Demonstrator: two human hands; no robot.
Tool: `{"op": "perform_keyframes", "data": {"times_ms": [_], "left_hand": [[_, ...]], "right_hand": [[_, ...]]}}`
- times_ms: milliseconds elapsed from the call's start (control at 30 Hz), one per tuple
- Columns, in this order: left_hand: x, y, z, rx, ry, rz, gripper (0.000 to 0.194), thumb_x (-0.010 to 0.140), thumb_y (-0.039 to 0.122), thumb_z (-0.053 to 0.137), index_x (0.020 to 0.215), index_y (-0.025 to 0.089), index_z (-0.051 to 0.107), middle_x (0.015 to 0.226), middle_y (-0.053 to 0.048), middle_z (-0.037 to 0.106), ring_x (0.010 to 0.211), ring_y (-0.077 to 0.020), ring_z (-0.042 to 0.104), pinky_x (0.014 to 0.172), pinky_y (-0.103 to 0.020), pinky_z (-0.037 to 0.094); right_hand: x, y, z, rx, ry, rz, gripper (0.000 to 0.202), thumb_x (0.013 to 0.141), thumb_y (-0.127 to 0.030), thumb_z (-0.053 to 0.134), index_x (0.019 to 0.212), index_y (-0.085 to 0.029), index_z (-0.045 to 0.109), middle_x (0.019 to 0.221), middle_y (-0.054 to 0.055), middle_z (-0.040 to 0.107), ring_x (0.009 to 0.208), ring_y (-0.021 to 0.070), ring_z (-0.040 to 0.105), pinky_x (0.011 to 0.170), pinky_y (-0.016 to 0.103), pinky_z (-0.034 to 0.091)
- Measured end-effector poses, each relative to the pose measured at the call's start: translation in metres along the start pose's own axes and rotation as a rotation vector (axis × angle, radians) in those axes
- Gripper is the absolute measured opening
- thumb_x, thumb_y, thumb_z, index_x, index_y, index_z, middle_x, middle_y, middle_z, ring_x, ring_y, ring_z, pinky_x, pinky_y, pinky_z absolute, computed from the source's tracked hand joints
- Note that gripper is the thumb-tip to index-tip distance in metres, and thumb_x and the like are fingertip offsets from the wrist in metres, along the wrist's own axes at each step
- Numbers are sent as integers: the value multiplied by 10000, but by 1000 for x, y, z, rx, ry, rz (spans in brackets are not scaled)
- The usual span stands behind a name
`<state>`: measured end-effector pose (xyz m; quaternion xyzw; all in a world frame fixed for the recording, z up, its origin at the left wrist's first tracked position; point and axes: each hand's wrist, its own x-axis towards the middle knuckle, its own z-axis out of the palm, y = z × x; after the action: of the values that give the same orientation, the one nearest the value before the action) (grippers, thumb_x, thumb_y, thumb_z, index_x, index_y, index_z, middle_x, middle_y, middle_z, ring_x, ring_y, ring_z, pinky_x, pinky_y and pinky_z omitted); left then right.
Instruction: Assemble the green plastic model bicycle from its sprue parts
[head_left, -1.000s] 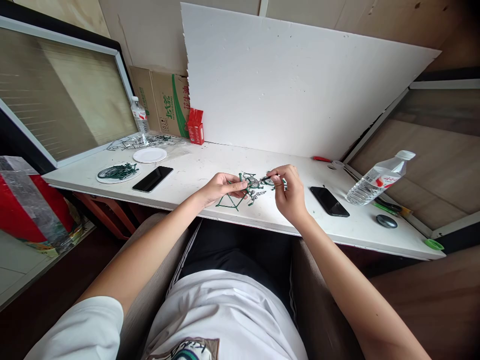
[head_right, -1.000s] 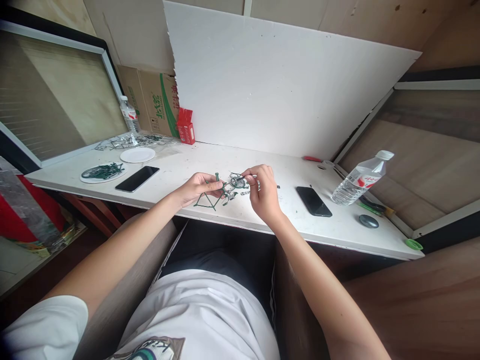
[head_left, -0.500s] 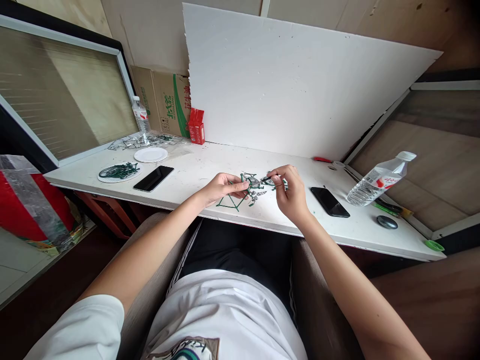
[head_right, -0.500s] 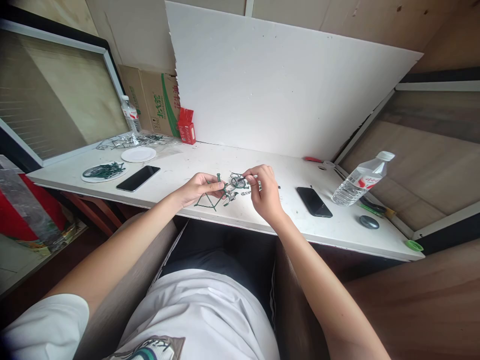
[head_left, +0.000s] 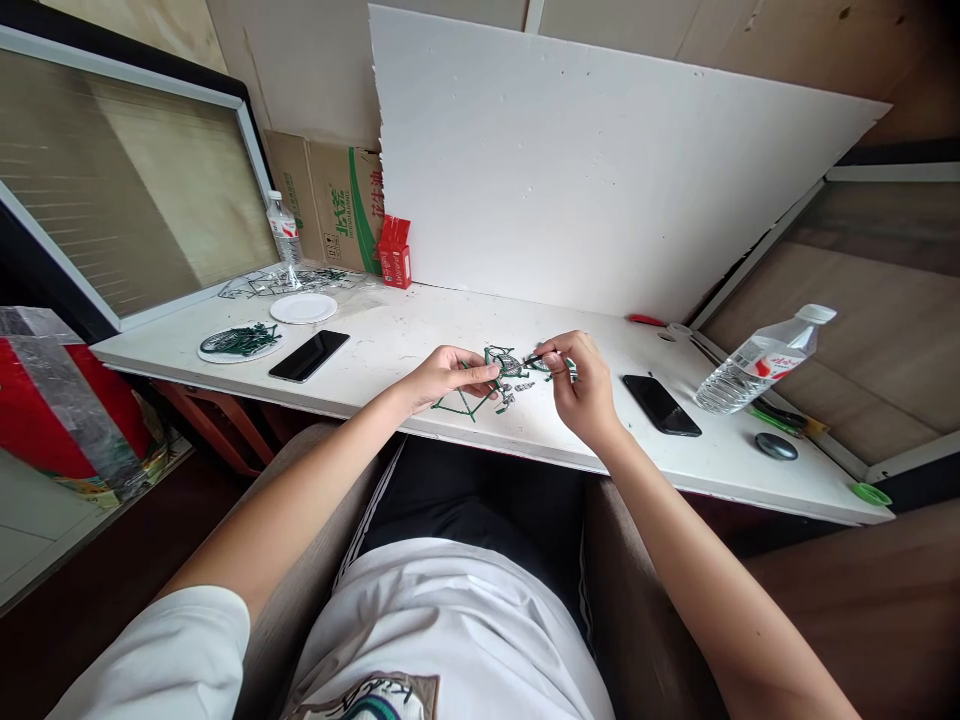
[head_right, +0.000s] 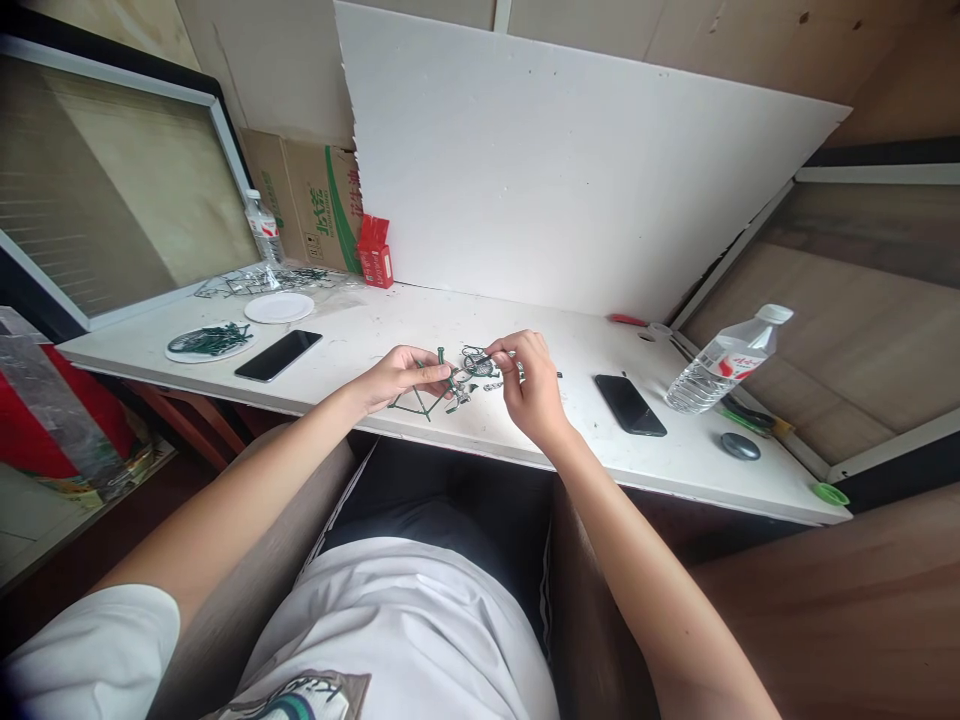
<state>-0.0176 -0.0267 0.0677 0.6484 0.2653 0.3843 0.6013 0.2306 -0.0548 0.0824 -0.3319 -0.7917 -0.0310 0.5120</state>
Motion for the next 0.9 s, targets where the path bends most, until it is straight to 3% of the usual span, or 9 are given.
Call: {"op": "perform_keyframes", "data": {"times_ms": [900], "left_hand": [[0,1,0,0,10,-12,508,797,558,885,1002,100,810,1009,-148,807,898,-228,771,891,-358,591]], "right_hand": [[-1,-2,1,23,-13,7,247,1118,-414,480,1072,-279,682,964,78,707,901,269,622,822,470,515]]}}
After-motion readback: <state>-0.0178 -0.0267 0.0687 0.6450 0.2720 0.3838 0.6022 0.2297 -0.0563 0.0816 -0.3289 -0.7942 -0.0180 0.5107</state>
